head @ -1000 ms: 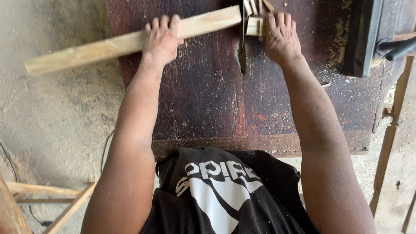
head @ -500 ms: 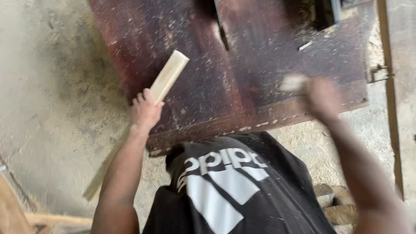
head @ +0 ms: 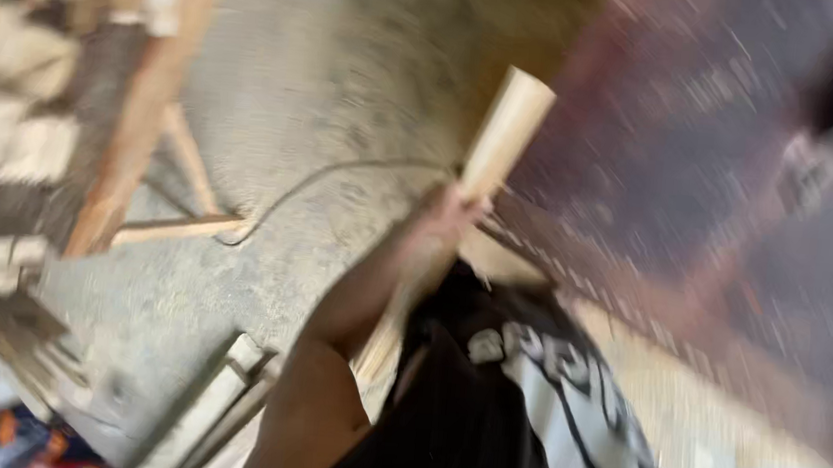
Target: The person repeatedly picks up wooden planks from a stack, places them on a table saw, and cuts them into shorter pieces. After each cut, the person moves the cut pieces aside and returns to the stack to select the next plank.
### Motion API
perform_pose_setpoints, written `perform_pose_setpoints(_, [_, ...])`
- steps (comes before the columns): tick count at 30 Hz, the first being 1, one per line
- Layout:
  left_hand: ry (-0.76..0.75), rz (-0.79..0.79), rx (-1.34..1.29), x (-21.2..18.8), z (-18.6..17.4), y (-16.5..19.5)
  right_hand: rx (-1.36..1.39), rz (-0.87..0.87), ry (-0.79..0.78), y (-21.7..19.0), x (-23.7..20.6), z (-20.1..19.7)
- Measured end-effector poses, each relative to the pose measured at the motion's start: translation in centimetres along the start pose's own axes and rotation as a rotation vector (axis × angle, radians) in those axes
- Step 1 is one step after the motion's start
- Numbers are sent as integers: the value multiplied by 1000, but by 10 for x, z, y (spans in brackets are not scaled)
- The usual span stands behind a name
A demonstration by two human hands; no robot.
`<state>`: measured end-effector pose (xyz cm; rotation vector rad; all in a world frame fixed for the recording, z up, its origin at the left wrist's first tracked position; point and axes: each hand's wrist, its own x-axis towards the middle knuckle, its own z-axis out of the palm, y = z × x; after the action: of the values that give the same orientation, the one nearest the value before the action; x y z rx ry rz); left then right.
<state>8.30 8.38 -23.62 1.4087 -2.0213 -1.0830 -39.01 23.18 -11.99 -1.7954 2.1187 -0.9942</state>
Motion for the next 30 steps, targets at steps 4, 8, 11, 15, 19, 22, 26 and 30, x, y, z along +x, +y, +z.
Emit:
perform_pose_setpoints(4, [213, -33, -42, -32, -81, 10, 657, -230, -886, -150, -7, 224])
perform_pose_setpoints(8, [287, -281, -279, -71, -166, 10, 909, -310, -1328, -275, -41, 403])
perform_pose_setpoints(11, [408, -197, 395, -82, -228, -20, 1198, 153, -1443, -375, -67, 480])
perform_pose_setpoints(15, [449, -344, -97, -159, -296, -95, 1422, 453, -1546, -482, -85, 550])
perform_pose_setpoints(19, [396, -583, -125, -322, -349, -169, 1441, 425, -1712, -542, -65, 628])
perform_pose_setpoints(22, [186, -815, -483, -409, -334, -184, 1218, 549, -1772, -588, -33, 683])
perform_pose_setpoints(26, [394, -910, -488, -442, -315, -211, 1226, 527, -1835, -676, -13, 762])
perform_pose_setpoints(30, [772, -872, -493, -437, -363, -266, 1261, 337, -1918, -791, -22, 851])
